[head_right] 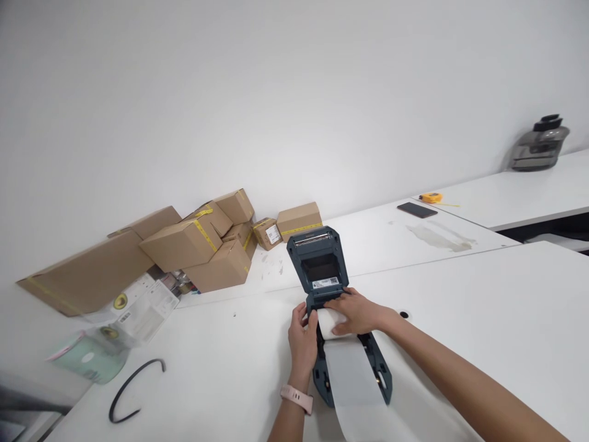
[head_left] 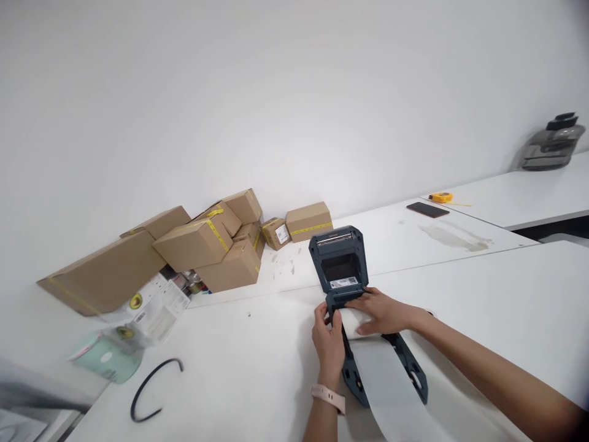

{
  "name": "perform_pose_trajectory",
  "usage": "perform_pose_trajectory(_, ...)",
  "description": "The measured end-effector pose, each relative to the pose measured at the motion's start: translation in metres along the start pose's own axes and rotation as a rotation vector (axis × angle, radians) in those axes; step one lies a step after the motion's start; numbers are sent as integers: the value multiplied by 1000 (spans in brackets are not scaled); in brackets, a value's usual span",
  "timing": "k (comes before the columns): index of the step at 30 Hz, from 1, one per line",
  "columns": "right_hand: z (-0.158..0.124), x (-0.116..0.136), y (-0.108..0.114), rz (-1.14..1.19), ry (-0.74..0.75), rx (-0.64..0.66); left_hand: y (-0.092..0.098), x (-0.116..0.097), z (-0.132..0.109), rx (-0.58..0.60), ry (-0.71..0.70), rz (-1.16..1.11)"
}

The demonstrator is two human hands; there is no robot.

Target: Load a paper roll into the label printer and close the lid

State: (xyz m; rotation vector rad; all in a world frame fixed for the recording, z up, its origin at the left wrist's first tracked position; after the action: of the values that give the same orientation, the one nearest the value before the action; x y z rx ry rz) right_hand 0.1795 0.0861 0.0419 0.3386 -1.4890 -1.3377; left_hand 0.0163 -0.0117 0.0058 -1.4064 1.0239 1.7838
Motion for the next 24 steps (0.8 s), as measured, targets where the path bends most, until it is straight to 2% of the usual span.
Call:
perform_pose_trajectory(7,10,-1,-3,-151,-41,199,3,2,5,39,49,35)
perform_pose_trajectory(15,10,1,-7,-235,-98,249,8,3,11,54,56,67)
perform_pose_trajectory(24,12,-2,-11,-248,-85,204,6,-3,9,79,9,121)
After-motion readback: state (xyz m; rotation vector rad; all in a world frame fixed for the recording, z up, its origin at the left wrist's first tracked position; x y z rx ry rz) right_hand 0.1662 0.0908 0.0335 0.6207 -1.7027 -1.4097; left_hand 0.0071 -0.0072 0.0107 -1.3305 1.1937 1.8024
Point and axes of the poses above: each hand's wrist, its own z-axis towards the middle knuckle, its own y-axis out of the back of the hand, x = y × z, the point moved 1 cm from there along z, towards the middle knuckle, and after that the axes turned 2 degrees about -z, right-handed, at the moved point
